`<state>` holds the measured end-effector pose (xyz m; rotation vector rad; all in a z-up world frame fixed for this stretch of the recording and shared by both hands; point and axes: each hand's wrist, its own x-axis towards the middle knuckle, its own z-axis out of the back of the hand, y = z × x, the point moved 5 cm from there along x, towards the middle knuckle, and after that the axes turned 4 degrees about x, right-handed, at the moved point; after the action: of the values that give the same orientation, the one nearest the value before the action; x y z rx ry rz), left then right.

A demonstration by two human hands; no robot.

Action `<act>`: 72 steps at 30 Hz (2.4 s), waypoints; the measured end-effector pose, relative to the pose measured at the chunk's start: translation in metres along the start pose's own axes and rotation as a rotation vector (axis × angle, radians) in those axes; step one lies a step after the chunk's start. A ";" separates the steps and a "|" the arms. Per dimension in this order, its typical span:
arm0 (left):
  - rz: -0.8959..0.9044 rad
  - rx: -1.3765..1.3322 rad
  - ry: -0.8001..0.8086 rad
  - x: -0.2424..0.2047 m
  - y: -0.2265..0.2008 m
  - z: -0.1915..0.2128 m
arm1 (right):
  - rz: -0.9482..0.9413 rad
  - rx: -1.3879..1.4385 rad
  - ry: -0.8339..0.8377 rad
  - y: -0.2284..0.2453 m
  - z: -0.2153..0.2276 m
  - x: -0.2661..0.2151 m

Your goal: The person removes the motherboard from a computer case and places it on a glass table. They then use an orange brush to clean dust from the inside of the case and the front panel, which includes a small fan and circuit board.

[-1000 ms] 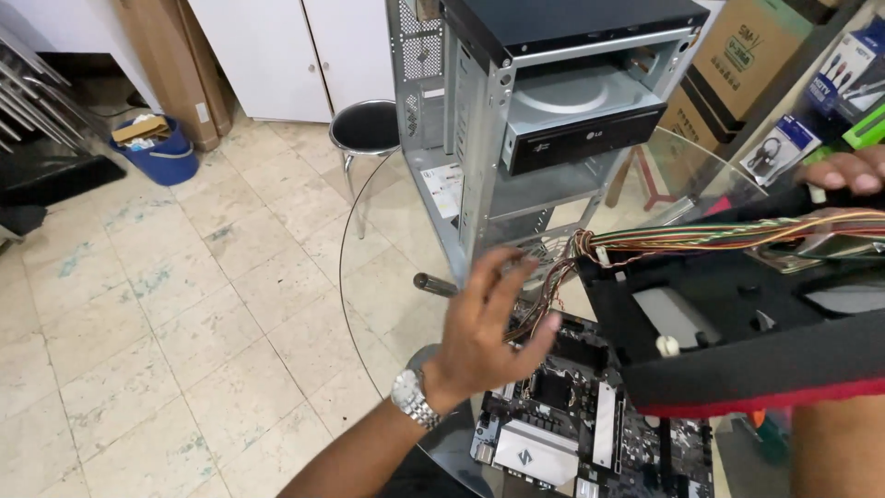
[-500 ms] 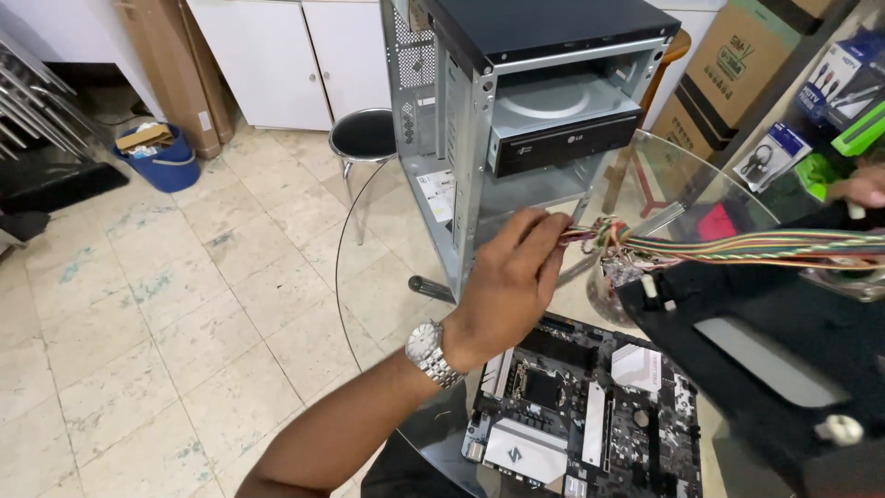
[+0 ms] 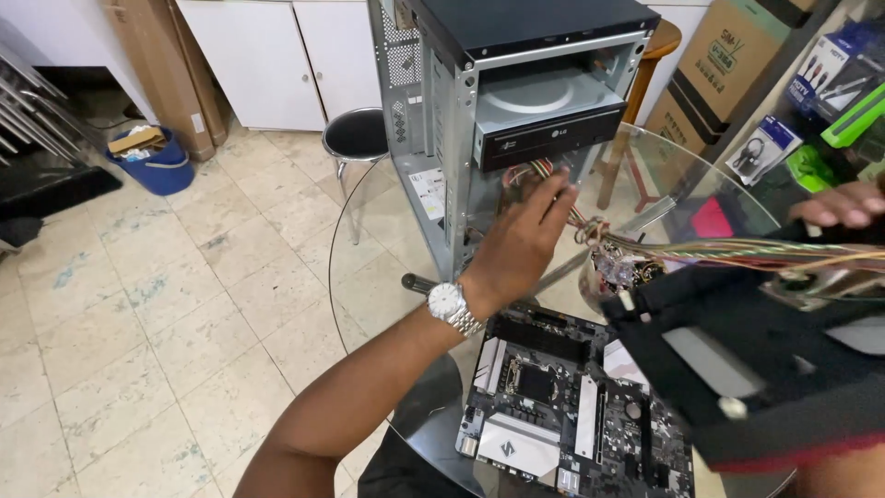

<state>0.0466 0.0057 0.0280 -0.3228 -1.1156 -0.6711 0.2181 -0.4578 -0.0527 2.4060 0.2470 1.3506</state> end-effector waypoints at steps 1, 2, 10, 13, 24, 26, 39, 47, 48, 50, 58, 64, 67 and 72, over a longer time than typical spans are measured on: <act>0.104 -0.007 0.260 -0.002 0.009 -0.009 | -0.003 0.013 -0.001 -0.026 -0.008 -0.001; 0.108 -0.004 0.261 0.004 0.009 -0.010 | -0.006 0.016 0.000 -0.041 -0.012 -0.003; 0.462 -0.099 0.744 0.047 0.043 -0.040 | 0.184 -0.205 -0.432 -0.098 -0.088 0.023; 0.473 -0.028 0.686 0.043 0.048 -0.040 | 0.256 -0.284 -0.656 -0.134 -0.147 0.055; 0.471 0.289 0.351 0.039 0.050 -0.074 | 0.335 -0.273 -1.124 -0.174 -0.190 0.082; 0.490 0.341 0.306 0.031 0.043 -0.056 | 0.284 -0.289 -1.132 -0.170 -0.181 0.083; 0.926 -0.609 0.233 -0.008 0.112 0.141 | 0.111 -0.288 -0.989 -0.165 -0.186 0.078; 1.198 -1.025 0.522 -0.020 0.235 0.007 | 0.008 -0.242 -0.483 -0.155 -0.063 0.035; 1.186 -1.179 0.621 -0.024 0.239 -0.015 | -0.010 -0.239 -0.253 -0.156 -0.041 0.045; 1.165 -1.336 0.723 -0.024 0.245 -0.038 | -0.022 -0.238 -0.024 -0.151 0.015 0.065; 0.996 -1.088 0.653 -0.002 0.260 -0.031 | -0.046 -0.110 0.226 -0.162 -0.001 0.080; 0.842 -0.905 0.620 0.026 0.262 -0.030 | 0.058 -0.440 -0.152 -0.179 -0.079 0.069; 0.469 -0.664 0.137 0.021 0.294 -0.031 | 0.106 -0.594 -0.337 -0.192 -0.116 0.084; 0.303 -0.155 0.254 -0.017 0.285 -0.046 | 0.181 -0.812 -0.602 -0.215 -0.186 0.110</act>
<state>0.2579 0.2024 0.0181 -0.5127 -0.7542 -0.5124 0.1240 -0.1815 0.0360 1.9979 -0.5786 0.5416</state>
